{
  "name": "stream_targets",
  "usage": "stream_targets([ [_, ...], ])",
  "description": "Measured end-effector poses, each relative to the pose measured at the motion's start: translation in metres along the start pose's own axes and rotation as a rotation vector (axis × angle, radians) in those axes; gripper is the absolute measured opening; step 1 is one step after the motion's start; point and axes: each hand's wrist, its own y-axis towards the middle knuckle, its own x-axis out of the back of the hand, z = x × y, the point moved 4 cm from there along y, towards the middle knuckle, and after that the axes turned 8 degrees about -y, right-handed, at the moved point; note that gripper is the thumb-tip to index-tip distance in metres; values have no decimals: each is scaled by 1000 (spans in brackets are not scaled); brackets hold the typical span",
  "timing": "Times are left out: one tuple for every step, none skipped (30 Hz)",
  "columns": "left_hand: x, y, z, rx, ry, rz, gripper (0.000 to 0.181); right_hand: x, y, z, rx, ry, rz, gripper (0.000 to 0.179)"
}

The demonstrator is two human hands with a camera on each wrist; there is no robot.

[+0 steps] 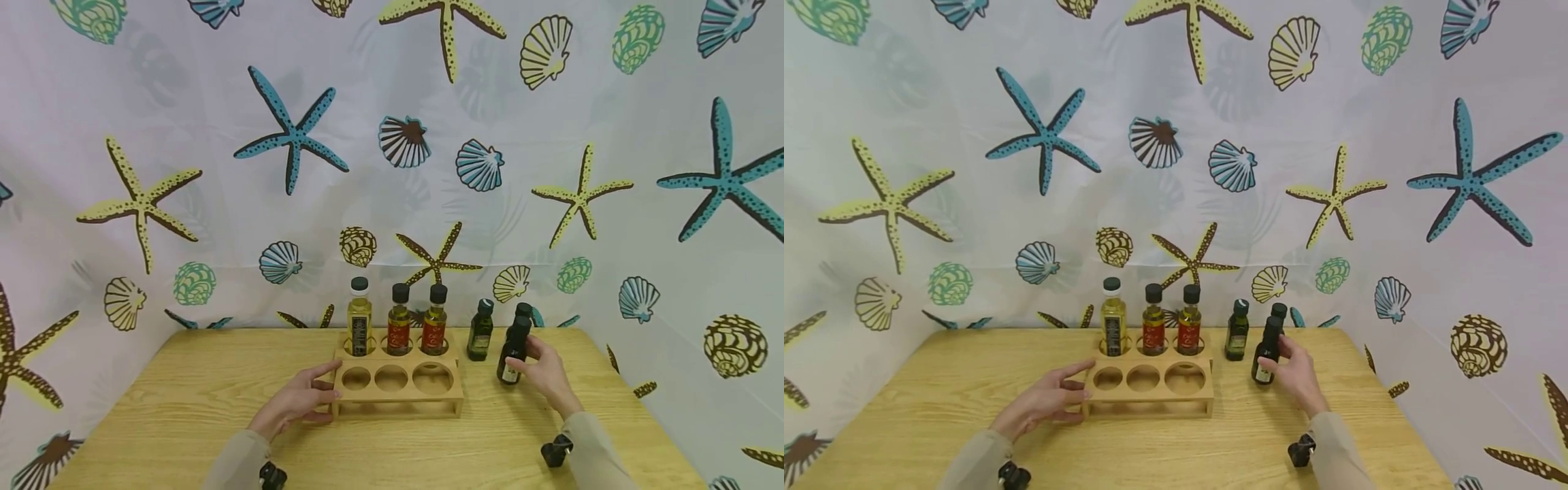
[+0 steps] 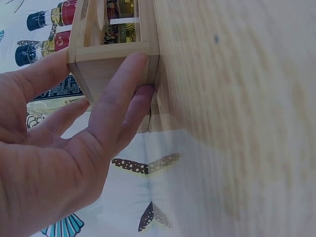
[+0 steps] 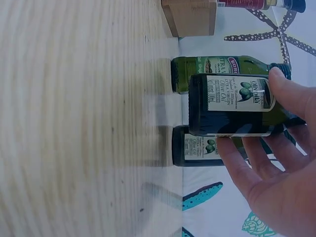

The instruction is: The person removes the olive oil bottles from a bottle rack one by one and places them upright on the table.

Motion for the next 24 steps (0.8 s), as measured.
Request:
stream_targets([
  [0, 0, 0, 1, -1, -1, 70, 1, 0, -1, -1, 3, 2, 62],
  [0, 0, 0, 0, -1, -3, 70, 3, 0, -1, 0, 3, 4, 62],
  [0, 1, 1, -1, -1, -2, 69, 4, 0, -2, -2, 5, 7, 62],
  [0, 1, 1, -2, 0, -1, 69, 5, 1, -3, -4, 5, 11, 63],
  [1, 0, 1, -3, 2, 1, 70, 7, 1, -4, -15, 11, 12, 63],
  [1, 0, 0, -6, 6, 4, 70, 8, 1, -5, -21, 7, 12, 64],
  [1, 0, 0, -9, 9, 10, 70, 10, 1, -5, -27, 5, 10, 65],
  [1, 0, 0, -10, 10, 12, 70, 11, 1, -6, -29, 2, 7, 65],
  [1, 0, 0, -10, 10, 11, 70, 13, 2, -7, -35, 0, 2, 65],
  [1, 0, 0, -8, 9, 9, 70, 15, 2, -8, -37, -5, -2, 66],
  [0, 1, 0, -6, 6, 4, 70, 16, 2, -9, -40, -7, -6, 66],
  [0, 1, 0, -4, 3, 0, 70, 18, 2, -10, -38, -14, -7, 67],
  [0, 2, 0, -2, 0, -7, 69, 20, 3, -10, -33, -11, -6, 67],
  [0, 2, 1, -1, -2, -12, 68, 21, 3, -11, -27, -14, -6, 67],
  [0, 2, 0, -1, -3, -17, 68, 23, 4, -12, -25, -14, -3, 67],
  [0, 2, 0, -1, -4, -19, 68, 24, 5, -13, -25, -14, 1, 68],
  [0, 2, 1, -2, -3, -22, 68, 26, 5, -14, -27, -11, 4, 68],
  [0, 1, 0, -3, -2, -22, 68, 27, 6, -16, -31, -9, 7, 68],
  [0, 1, 1, -5, 0, -22, 68, 28, 7, -17, -34, -7, 10, 68],
  [0, 1, 1, -5, 0, -22, 68, 29, 8, -19, -42, -12, 12, 70],
  [0, 1, 1, -3, 0, -24, 68, 30, 9, -21, -51, -13, 15, 71],
  [0, 1, 0, -3, 2, -24, 68, 31, 9, -22, -56, -16, 17, 72],
  [0, 1, 0, -2, 3, -25, 68, 31, 10, -23, -61, -20, 18, 72],
  [0, 1, 0, -1, 4, -24, 68, 32, 10, -24, -66, -24, 21, 73],
])
